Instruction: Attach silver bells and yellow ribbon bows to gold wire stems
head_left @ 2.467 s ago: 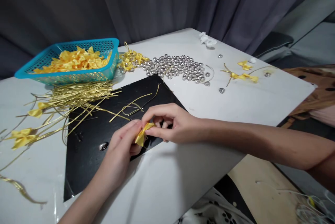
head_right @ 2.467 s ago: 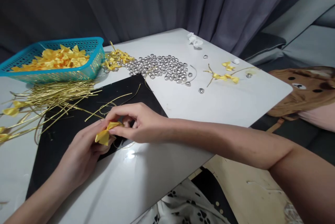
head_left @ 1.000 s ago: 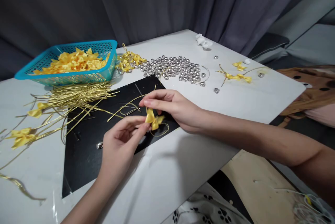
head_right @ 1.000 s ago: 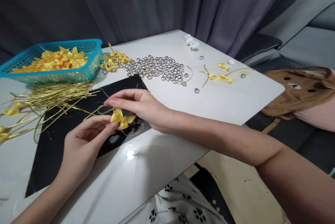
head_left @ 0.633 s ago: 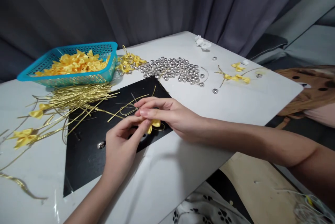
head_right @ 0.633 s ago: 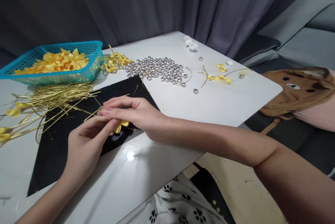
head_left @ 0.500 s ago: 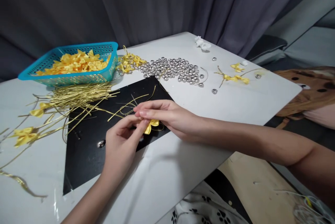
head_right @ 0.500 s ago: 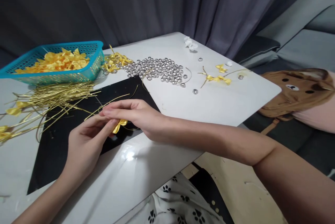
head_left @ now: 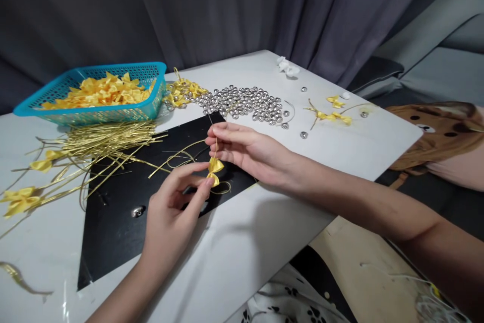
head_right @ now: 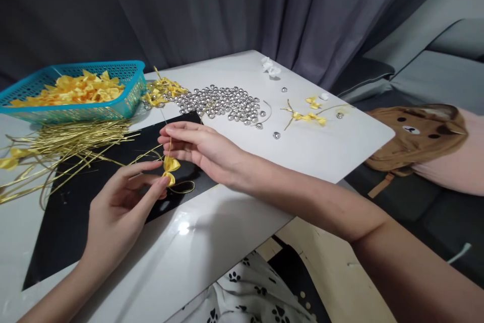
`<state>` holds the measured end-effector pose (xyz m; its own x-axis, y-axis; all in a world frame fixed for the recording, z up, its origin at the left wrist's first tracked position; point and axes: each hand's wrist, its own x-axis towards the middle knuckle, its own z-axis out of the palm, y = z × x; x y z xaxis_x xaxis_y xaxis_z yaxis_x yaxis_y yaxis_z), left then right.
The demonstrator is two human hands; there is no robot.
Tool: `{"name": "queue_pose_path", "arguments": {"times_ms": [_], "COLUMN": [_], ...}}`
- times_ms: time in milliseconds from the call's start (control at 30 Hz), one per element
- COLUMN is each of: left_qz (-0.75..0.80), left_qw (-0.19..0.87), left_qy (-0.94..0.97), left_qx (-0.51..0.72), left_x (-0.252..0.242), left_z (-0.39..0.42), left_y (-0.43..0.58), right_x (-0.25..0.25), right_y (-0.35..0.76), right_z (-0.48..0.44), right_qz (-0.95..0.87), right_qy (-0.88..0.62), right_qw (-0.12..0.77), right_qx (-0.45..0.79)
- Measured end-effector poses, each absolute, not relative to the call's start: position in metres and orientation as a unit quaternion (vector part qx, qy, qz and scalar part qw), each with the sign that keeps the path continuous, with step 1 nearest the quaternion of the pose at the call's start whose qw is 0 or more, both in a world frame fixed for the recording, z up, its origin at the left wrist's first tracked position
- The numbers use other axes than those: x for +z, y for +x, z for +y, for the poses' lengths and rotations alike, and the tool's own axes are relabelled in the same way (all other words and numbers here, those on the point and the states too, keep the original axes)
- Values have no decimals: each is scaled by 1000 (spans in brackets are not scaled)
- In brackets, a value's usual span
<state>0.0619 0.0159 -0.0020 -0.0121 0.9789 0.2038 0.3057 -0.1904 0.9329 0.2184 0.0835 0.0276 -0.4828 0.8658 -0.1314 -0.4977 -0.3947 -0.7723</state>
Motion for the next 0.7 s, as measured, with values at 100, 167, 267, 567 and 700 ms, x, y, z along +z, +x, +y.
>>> {"name": "queue_pose_path", "arguments": {"times_ms": [100, 167, 267, 567, 700], "left_qz": [518, 516, 500, 377, 406], "left_qw": [317, 287, 230, -51, -79], "left_qy": [644, 663, 697, 826, 823], "left_qx": [466, 461, 460, 415, 388], "left_x": [-4, -7, -10, -8, -9], "left_z": [12, 10, 9, 19, 20], "left_y": [63, 63, 63, 51, 49], "right_x": [28, 28, 28, 18, 24], "right_y": [216, 214, 212, 214, 214], "right_z": [81, 80, 80, 79, 76], "right_qz": [-316, -287, -234, -191, -199], "right_qy": [-295, -317, -360, -368, -384], "right_qw": [419, 404, 369, 346, 343], "right_qx": [799, 808, 824, 842, 834]}}
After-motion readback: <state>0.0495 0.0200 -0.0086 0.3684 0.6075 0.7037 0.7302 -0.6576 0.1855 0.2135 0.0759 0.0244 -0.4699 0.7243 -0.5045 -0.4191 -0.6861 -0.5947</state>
